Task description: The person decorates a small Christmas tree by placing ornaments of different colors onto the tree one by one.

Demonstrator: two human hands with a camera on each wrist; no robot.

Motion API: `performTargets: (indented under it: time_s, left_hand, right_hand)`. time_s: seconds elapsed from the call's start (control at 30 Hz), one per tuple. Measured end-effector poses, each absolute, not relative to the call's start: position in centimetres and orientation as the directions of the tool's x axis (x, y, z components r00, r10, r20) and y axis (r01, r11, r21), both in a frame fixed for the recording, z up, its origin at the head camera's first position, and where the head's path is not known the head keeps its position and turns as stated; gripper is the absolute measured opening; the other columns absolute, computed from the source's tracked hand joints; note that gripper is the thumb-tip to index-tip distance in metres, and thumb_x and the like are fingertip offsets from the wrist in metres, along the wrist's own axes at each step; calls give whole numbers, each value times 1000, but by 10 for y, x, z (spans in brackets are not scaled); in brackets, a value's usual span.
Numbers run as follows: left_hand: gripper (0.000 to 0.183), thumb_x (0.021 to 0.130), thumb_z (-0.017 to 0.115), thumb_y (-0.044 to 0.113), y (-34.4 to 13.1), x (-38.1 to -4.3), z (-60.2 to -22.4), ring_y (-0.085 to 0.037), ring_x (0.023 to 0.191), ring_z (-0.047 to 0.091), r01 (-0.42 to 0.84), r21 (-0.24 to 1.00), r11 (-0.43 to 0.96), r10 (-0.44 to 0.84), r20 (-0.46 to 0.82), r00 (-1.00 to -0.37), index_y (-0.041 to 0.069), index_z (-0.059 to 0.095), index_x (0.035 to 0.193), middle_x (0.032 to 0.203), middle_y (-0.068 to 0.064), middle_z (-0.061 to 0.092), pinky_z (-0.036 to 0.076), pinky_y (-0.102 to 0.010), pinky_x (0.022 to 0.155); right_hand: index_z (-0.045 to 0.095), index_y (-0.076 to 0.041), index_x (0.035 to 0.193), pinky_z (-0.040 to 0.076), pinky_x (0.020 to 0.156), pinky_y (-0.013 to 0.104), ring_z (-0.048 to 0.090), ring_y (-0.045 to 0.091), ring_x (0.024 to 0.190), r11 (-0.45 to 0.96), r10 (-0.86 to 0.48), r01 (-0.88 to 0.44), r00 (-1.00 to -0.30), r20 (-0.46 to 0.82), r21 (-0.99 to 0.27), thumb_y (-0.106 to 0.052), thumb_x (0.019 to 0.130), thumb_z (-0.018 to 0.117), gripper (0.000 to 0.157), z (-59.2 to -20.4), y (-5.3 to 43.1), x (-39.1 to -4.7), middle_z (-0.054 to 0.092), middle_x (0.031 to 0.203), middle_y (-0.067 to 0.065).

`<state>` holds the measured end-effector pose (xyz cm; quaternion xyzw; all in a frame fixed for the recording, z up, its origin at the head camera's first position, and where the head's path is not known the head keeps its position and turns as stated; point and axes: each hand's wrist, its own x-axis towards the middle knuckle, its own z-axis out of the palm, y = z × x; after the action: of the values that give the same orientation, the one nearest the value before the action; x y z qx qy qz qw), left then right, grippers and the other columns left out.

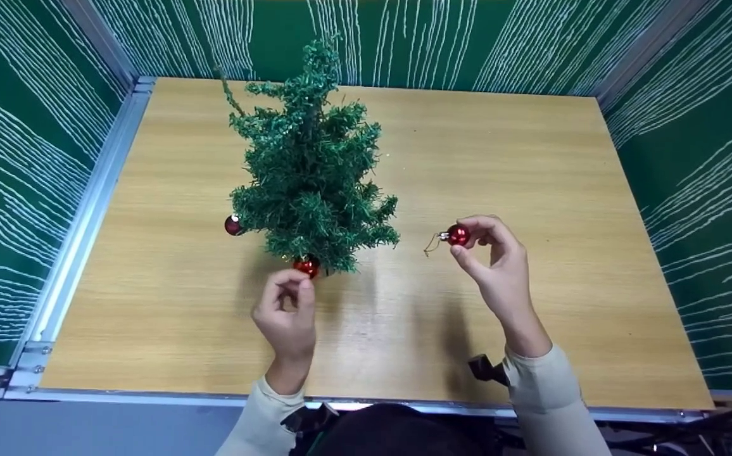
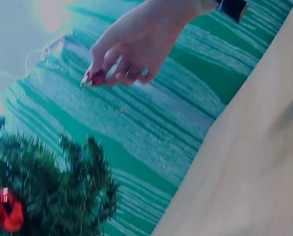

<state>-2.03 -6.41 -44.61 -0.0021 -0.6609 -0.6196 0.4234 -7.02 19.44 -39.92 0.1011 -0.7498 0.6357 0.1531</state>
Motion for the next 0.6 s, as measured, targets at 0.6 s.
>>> performTargets:
  time_s: [0.6]
  left_hand:
    - [6, 78, 66, 0, -6, -20, -436, -11, 50, 54, 614, 772, 166, -189, 636, -748, 3, 65, 84, 63, -4, 61, 46, -17, 44]
  right_hand:
    - [62, 11, 108, 41, 79, 27, 55, 13, 81, 151, -29, -370, -929, 370, -917, 13, 78, 71, 31, -397, 185, -60, 64, 90, -2]
